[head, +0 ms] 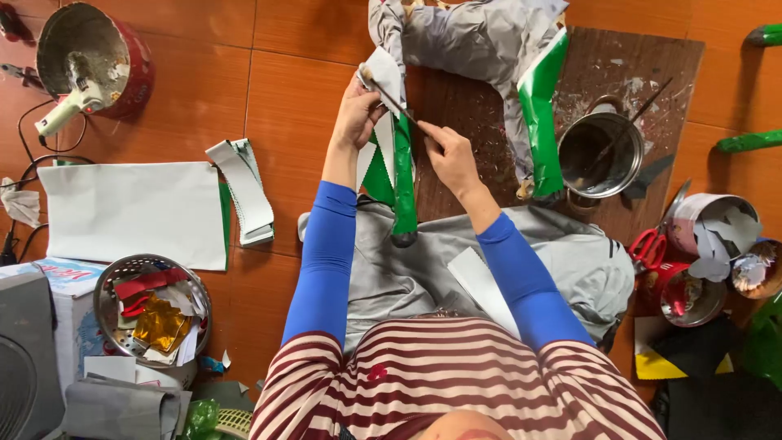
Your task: Wrapping and gluing colored paper strips onto a paper mâché animal figurine.
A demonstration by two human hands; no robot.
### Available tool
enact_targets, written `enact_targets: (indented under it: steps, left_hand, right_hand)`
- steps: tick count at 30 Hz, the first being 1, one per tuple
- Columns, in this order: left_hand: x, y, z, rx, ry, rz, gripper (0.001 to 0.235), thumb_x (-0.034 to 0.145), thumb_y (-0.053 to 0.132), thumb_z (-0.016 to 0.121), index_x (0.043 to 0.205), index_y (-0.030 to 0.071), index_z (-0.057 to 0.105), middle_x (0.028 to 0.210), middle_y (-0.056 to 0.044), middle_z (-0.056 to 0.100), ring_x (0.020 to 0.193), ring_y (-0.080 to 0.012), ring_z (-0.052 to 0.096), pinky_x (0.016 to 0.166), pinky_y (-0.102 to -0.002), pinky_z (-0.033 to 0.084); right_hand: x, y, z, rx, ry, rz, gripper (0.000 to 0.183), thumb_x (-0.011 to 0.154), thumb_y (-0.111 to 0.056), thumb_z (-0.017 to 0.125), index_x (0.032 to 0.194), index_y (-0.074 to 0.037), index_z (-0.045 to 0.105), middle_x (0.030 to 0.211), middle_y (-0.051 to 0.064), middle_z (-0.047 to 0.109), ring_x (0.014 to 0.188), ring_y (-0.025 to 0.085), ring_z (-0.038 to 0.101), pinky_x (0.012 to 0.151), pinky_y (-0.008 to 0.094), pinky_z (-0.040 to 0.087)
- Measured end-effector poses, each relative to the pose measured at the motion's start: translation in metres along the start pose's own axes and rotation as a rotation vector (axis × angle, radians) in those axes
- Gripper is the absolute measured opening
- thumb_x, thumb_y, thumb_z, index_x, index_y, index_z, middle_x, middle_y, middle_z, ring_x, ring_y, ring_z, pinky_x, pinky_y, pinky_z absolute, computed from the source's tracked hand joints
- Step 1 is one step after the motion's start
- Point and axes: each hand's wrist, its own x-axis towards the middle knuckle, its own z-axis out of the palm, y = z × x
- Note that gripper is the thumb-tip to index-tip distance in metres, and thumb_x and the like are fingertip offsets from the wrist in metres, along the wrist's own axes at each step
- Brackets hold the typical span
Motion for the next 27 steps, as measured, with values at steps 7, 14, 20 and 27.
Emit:
enact_targets:
  steps: [7, 14, 20, 27]
  left_hand:
    - [-0.026, 0.031, 0.046, 0.046, 0.054, -0.025, 0.06, 0.094, -0.011, 0.045, 0.148, 0.016, 0.044, 0.127, -0.003, 0.066, 0.088, -0.0087, 0.07, 0.064, -0.021, 0.057]
    - [-0.019, 0.019, 0.042, 0.062, -0.025, 0.058, 0.064, 0.098, -0.013, 0.047, 0.157, 0.011, 0.041, 0.135, -0.009, 0.067, 0.097, -0.0127, 0.07, 0.073, -0.024, 0.059]
    - [-0.021, 0.014, 0.041, 0.153, -0.067, 0.09, 0.067, 0.103, -0.001, 0.057, 0.162, 0.016, 0.029, 0.141, -0.005, 0.063, 0.116, -0.0162, 0.067, 0.096, -0.036, 0.06]
    - [-0.013, 0.001, 0.033, 0.274, -0.115, 0.136, 0.066, 0.112, 0.039, 0.05, 0.165, 0.012, 0.021, 0.163, -0.018, 0.04, 0.152, -0.0313, 0.042, 0.126, -0.045, 0.038]
  right_hand:
    - [0.015, 0.044, -0.018, -0.048, 0.119, -0.209, 0.031, 0.099, 0.0, 0.065, 0.129, -0.004, 0.07, 0.12, 0.02, 0.073, 0.108, 0.032, 0.073, 0.092, 0.037, 0.059]
    - [-0.052, 0.025, -0.144, -0.16, 0.439, 0.266, 0.032, 0.099, -0.002, 0.063, 0.13, -0.005, 0.07, 0.092, 0.016, 0.077, 0.07, 0.02, 0.068, 0.064, 0.035, 0.054]
    - [-0.15, 0.082, -0.229, -0.941, 0.419, 0.275, 0.027, 0.091, -0.007, 0.073, 0.118, -0.008, 0.076, 0.099, 0.022, 0.073, 0.09, 0.039, 0.07, 0.079, 0.047, 0.055]
    - [-0.07, -0.011, -0.141, -0.125, 0.106, 0.393, 0.018, 0.102, -0.019, 0.069, 0.112, -0.006, 0.077, 0.095, 0.014, 0.074, 0.08, 0.024, 0.067, 0.071, 0.038, 0.053]
